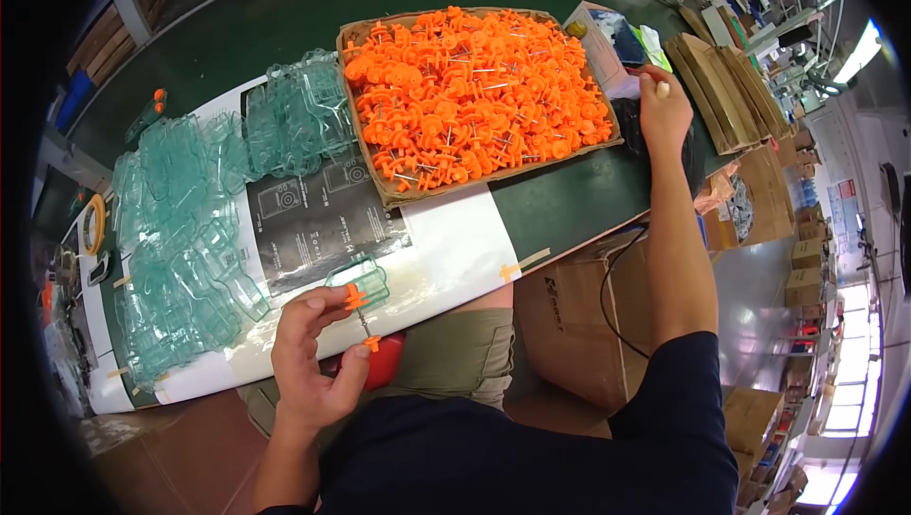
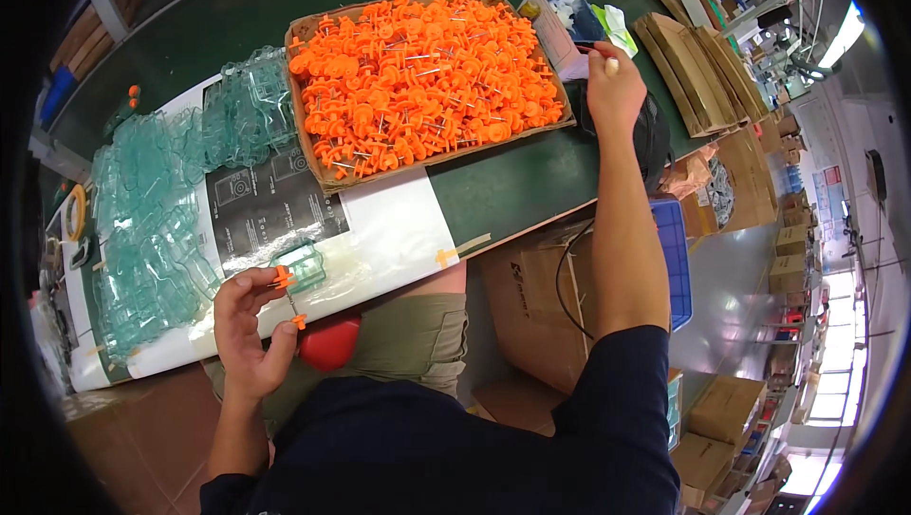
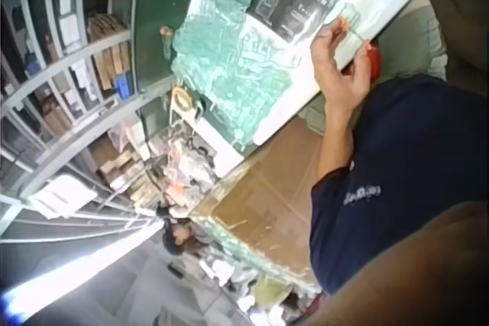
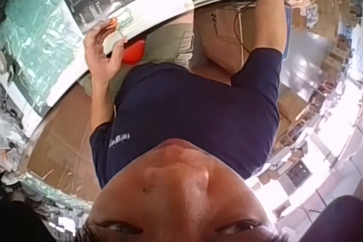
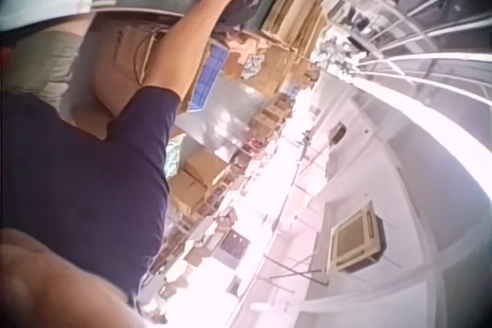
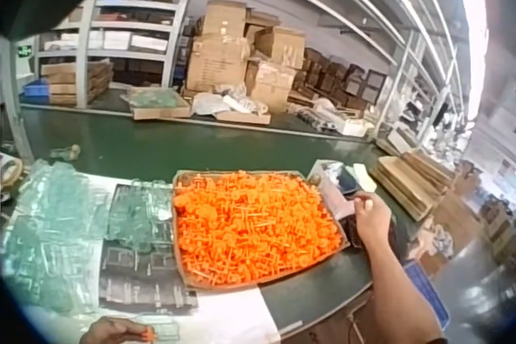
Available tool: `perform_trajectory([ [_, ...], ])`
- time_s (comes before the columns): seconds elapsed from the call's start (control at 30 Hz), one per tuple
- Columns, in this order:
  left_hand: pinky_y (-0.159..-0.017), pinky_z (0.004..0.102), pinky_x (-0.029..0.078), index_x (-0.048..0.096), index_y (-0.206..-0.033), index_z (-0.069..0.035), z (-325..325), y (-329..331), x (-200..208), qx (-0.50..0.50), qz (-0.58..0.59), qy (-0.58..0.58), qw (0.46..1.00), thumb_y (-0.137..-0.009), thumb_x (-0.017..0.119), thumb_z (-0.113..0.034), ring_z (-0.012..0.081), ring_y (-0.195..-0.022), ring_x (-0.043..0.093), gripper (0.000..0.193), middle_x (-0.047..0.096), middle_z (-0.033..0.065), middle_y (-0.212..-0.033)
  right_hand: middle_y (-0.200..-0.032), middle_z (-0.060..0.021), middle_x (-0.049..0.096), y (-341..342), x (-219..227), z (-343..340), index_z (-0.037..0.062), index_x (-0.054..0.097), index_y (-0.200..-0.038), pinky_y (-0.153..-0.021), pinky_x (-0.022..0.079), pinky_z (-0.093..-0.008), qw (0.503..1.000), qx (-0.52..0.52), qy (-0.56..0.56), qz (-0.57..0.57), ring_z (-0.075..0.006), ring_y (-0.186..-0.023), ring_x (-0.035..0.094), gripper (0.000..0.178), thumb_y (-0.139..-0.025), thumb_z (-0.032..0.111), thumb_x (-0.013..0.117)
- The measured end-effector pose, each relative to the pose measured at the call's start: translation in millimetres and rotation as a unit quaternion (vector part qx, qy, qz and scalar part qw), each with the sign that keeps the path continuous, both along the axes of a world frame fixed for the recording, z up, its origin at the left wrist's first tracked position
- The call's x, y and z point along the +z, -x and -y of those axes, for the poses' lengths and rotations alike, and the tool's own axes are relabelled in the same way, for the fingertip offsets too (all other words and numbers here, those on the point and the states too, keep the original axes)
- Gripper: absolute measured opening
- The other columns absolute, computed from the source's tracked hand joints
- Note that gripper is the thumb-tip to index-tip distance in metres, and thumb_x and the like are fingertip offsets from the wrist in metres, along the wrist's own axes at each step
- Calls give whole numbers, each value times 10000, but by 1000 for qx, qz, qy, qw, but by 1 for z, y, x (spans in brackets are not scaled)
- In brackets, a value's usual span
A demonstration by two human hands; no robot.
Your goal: The person assembles small orange and green plastic components by hand at a factory workstation.
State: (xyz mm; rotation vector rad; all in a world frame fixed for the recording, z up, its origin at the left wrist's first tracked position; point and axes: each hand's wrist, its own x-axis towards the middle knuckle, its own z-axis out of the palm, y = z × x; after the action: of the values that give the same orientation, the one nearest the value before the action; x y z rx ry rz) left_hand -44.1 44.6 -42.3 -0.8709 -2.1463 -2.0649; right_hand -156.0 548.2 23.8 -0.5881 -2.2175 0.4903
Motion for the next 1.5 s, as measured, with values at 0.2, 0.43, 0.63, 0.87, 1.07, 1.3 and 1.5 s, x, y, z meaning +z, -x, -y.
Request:
perform_trajectory([
  [0.2, -967, 388, 519, 385, -1379, 6, 5, 1, 3, 28, -4, -10, 1000, -748, 630, 94, 303, -1136, 594, 683, 530, 214, -1311, -832, -74, 698, -26, 50, 0, 89, 724, -1027, -669, 503, -327, 985, -122, -83, -95, -213, -705, 625, 237, -930, 289, 644],
  [0.43, -974, 385, 517, 389, -1384, 23, -1, 11, 13, 67, 22, -22, 997, -762, 620, 89, 288, -1127, 599, 666, 539, 201, -1314, -735, -56, 616, -78, 66, 86, 63, 640, -1015, -445, 365, -180, 891, 133, 283, -330, -81, -567, 527, 155, -971, 211, 620],
  [0.63, -975, 372, 516, 427, -1350, 39, -13, 33, 36, 72, 2, -13, 997, -771, 638, 76, 274, -1108, 609, 617, 571, 186, -1287, -919, -74, 634, -104, 24, 164, 74, 572, -1136, -421, 339, -186, 783, 363, 406, -301, -60, -544, 463, 147, -1024, 168, 559],
  [0.87, -963, 360, 520, 447, -1332, 35, -14, 28, 38, 82, -21, -58, 995, -776, 669, 58, 265, -1091, 617, 599, 586, 188, -1282, -1004, -155, 645, -109, -1, 197, 69, 565, -1162, -389, 346, -192, 700, 424, 489, -300, -67, -514, 473, 188, -1041, 211, 544],
  [1.07, -946, 352, 525, 443, -1336, 29, -14, 21, 38, 71, -26, -40, 996, -774, 680, 54, 258, -1081, 622, 610, 597, 187, -1276, -971, -115, 645, -109, -3, 211, 73, 570, -1141, -395, 326, -185, 720, 407, 493, -272, -47, -514, 435, 173, -1027, 203, 564],
  [1.3, -931, 342, 528, 441, -1336, 24, -13, 17, 35, 66, -48, -38, 996, -766, 684, 56, 256, -1068, 626, 620, 612, 181, -1263, -956, -104, 650, -111, -5, 212, 74, 588, -1106, -393, 311, -185, 742, 380, 489, -255, -43, -496, 413, 151, -1011, 192, 587],
  [1.5, -933, 345, 520, 443, -1332, 18, -13, 17, 32, 73, -52, -36, 995, -763, 687, 51, 256, -1061, 625, 620, 618, 179, -1260, -915, -152, 655, -113, -4, 211, 56, 566, -1087, -368, 331, -198, 765, 343, 478, -262, -61, -462, 427, 128, -1021, 166, 567],
])
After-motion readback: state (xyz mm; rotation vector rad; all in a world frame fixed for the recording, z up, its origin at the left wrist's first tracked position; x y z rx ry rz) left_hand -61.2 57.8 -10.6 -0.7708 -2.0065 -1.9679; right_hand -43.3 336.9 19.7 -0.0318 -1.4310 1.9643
